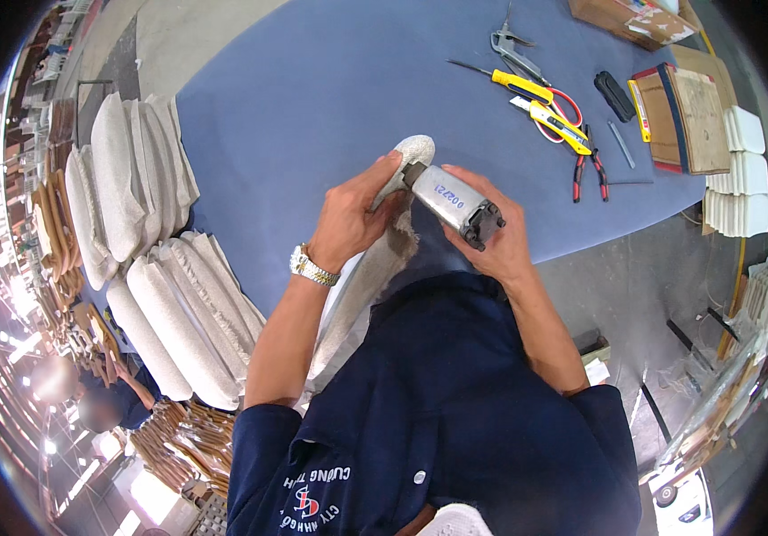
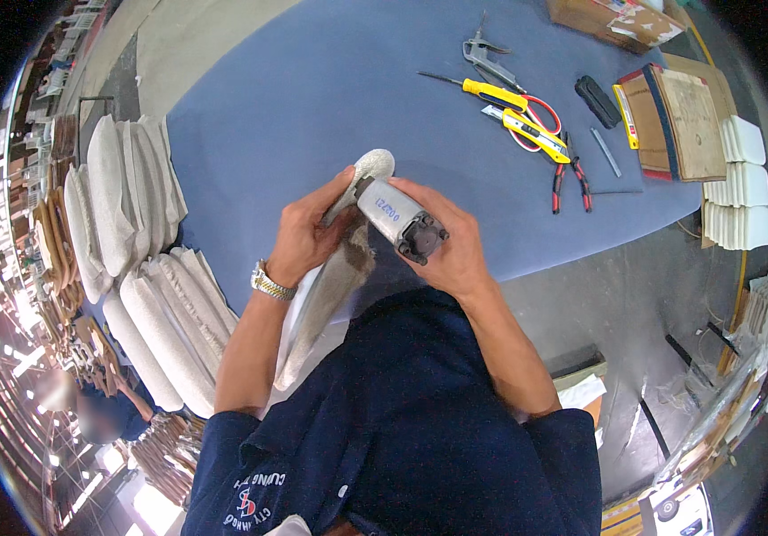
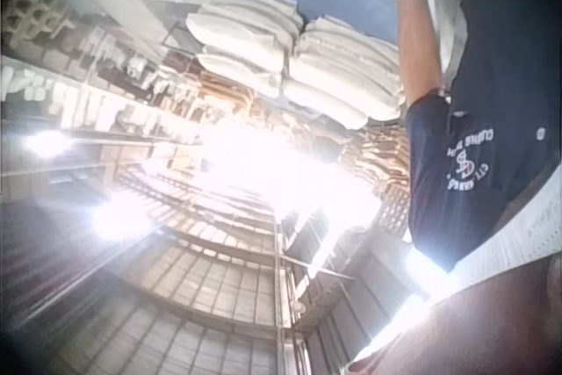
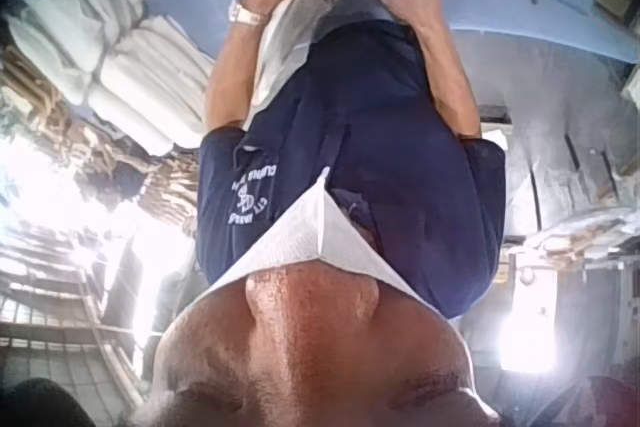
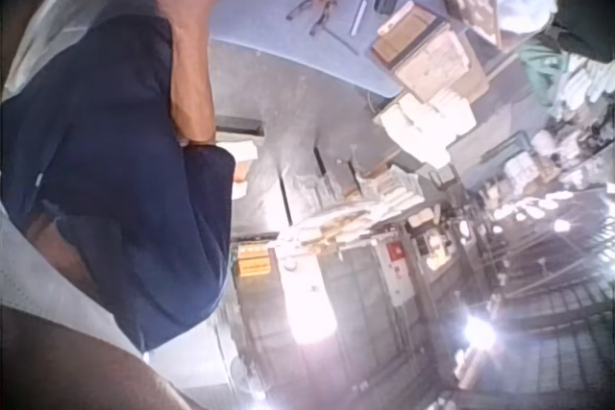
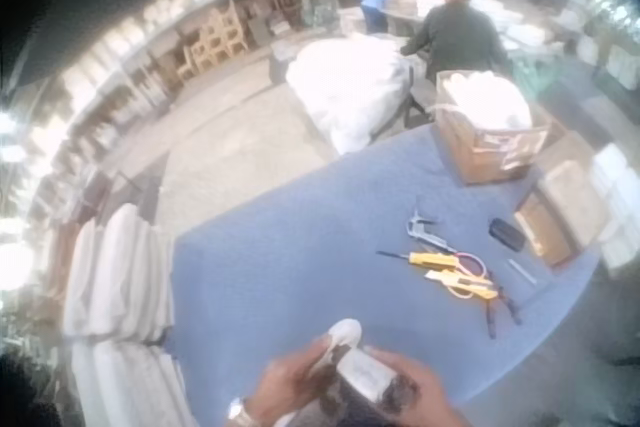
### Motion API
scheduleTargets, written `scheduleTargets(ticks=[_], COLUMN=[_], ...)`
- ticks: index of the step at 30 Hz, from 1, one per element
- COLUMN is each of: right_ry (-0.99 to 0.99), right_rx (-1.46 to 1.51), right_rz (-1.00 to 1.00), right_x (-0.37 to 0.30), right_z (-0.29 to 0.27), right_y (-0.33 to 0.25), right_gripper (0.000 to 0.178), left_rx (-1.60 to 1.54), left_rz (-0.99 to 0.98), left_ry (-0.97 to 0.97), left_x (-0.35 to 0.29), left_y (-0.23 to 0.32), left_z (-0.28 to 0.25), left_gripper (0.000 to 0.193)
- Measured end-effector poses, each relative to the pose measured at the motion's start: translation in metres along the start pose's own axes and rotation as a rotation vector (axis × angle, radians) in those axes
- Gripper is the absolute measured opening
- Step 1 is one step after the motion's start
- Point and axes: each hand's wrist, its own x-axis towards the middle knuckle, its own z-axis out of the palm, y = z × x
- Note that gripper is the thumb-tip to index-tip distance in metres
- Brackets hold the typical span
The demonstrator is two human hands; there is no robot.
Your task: The person folds a white fabric cover over a cushion and uses a staple gun to attach the fabric to the cushion. The person repeatedly folds, aligns, and staples the fabric along the edges of the cushion.
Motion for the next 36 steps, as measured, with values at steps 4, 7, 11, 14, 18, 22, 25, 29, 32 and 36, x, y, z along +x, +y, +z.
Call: scheduleTargets(ticks=[4, 7, 11, 14, 18, 22, 25, 29, 32, 36], right_ry=[-0.030, -0.061, -0.105, -0.102, -0.080, -0.062, 0.014, 0.092, 0.136, 0.001], right_rx=[-0.062, -0.103, -0.082, -0.104, -0.092, -0.107, -0.193, -0.461, -0.549, -0.338], right_rz=[0.027, 0.032, 0.037, 0.015, -0.026, -0.069, -0.057, 0.139, 0.115, 0.136], right_x=[0.003, 0.008, 0.013, 0.013, 0.007, -0.012, -0.038, -0.052, -0.060, -0.068], right_z=[0.001, -0.001, -0.004, -0.005, -0.009, -0.027, -0.046, -0.064, -0.058, -0.035], right_y=[0.003, 0.001, 0.004, 0.006, 0.009, 0.013, 0.018, 0.050, 0.081, 0.066], right_gripper=[0.064, 0.066, 0.066, 0.067, 0.069, 0.069, 0.069, 0.067, 0.053, 0.034], left_rx=[-0.041, -0.033, -0.040, -0.007, 0.060, 0.160, 0.196, 0.270, 0.292, 0.292], left_rz=[-0.040, -0.041, -0.123, -0.070, -0.096, -0.167, -0.160, -0.134, -0.151, -0.168], left_ry=[-0.012, -0.017, -0.042, -0.017, -0.030, -0.038, -0.015, 0.007, 0.045, 0.085], left_x=[0.001, 0.002, 0.003, 0.004, 0.004, -0.010, -0.021, -0.028, -0.035, -0.043], left_y=[0.000, -0.002, 0.000, 0.004, 0.010, 0.023, 0.030, 0.037, 0.045, 0.047], left_z=[0.001, 0.002, 0.002, 0.000, 0.003, 0.018, 0.041, 0.070, 0.086, 0.092], left_gripper=[0.058, 0.058, 0.057, 0.058, 0.056, 0.065, 0.074, 0.079, 0.080, 0.084])
